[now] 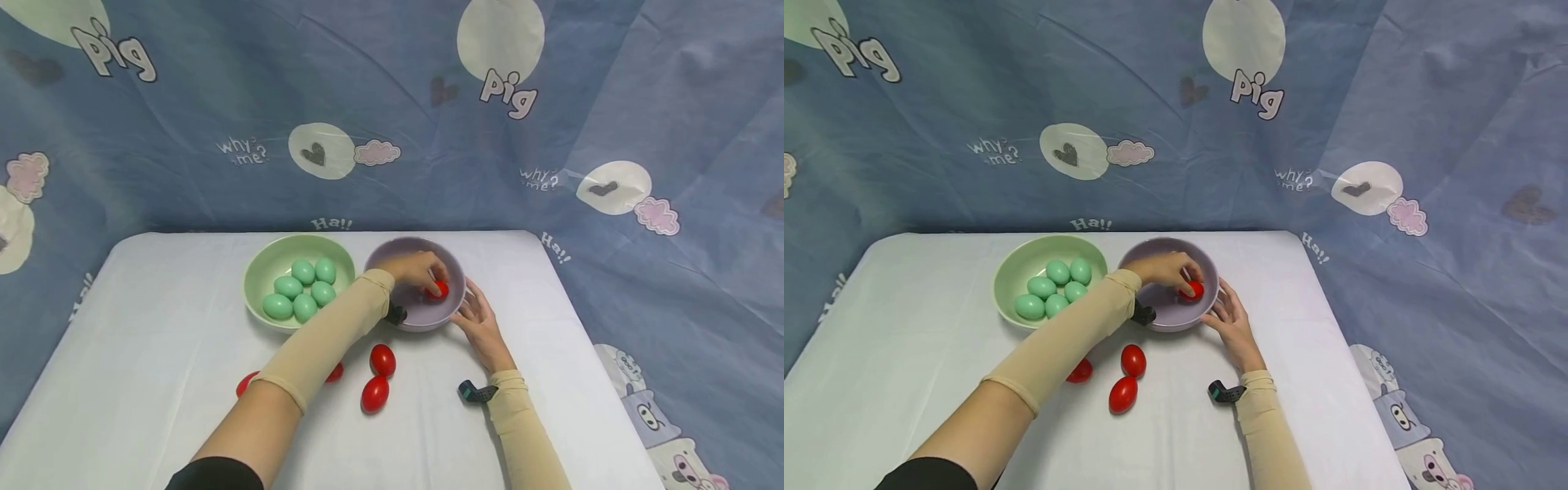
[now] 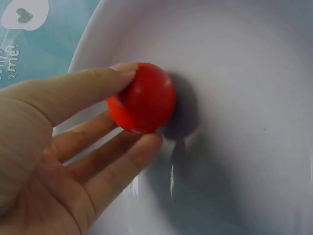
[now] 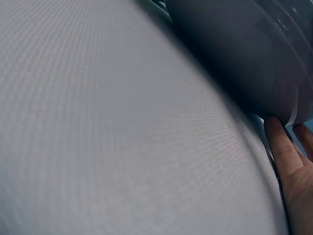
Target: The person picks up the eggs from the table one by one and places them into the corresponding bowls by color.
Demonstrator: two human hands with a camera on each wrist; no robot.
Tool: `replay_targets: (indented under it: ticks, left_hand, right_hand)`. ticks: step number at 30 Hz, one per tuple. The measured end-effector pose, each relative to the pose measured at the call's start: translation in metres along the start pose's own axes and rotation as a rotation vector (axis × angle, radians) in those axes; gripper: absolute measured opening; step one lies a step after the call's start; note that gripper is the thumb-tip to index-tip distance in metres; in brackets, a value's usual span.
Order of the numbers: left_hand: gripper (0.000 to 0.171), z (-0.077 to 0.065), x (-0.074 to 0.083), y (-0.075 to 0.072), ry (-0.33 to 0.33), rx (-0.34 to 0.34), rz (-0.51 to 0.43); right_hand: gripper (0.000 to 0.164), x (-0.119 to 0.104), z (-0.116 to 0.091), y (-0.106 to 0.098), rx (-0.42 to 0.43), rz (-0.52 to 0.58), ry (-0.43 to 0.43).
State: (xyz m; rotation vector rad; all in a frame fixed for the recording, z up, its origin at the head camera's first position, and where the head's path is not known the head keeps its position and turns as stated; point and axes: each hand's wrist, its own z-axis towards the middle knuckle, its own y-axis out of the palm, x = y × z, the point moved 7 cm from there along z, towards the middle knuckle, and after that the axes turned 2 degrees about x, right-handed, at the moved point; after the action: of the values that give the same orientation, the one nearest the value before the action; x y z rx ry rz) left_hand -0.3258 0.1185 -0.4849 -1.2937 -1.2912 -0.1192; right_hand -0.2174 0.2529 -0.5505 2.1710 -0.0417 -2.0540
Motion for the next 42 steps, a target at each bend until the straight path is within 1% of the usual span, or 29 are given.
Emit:
replay_targets:
  ticks: [2, 8, 11, 13, 17, 20, 24, 30, 35, 38, 42]
  left_hand:
    - [0.032, -0.001, -0.001, 0.0, -0.01, -0.002, 0.017]
    - [0.033, -0.007, 0.0, 0.0, -0.007, -0.005, 0.077]
    - [0.034, -0.01, 0.001, -0.001, 0.008, -0.014, 0.105]
    - [0.034, -0.012, 0.001, -0.002, 0.033, -0.019, 0.129]
    - [0.036, -0.019, -0.001, -0.004, 0.052, -0.026, 0.112]
    - [0.037, -0.027, -0.004, -0.008, 0.052, -0.02, 0.072]
    - [0.036, -0.039, -0.008, -0.014, 0.096, -0.003, 0.068]
    - [0.043, -0.063, -0.009, -0.025, 0.118, 0.028, 0.012]
    - [0.045, -0.082, -0.012, -0.033, 0.142, 0.056, -0.013]
    - [0.046, -0.092, -0.015, -0.038, 0.152, 0.083, -0.049]
    - [0.047, -0.109, -0.013, -0.044, 0.172, 0.116, -0.111]
  right_hand:
    - [0.088, 0.0, 0.0, 0.001, -0.001, 0.0, 0.0]
    - [0.088, 0.002, 0.001, 0.002, -0.007, 0.005, 0.0]
    - [0.088, 0.003, 0.0, 0.003, -0.014, 0.013, -0.007]
    - [0.088, 0.003, 0.001, 0.004, -0.015, 0.02, -0.011]
    - [0.087, 0.003, 0.001, 0.004, -0.004, 0.026, -0.006]
    - [0.087, 0.002, 0.001, 0.003, 0.004, 0.013, -0.001]
    - [0.086, 0.002, 0.0, 0.001, 0.005, -0.009, -0.001]
    - [0.087, 0.001, 0.0, 0.001, 0.011, -0.012, -0.001]
    - [0.087, 0.002, 0.0, 0.001, 0.015, -0.014, -0.002]
    - [0.086, 0.003, 0.0, 0.0, 0.02, -0.019, -0.002]
    - [0.086, 0.003, 0.0, 0.0, 0.024, -0.018, -0.008]
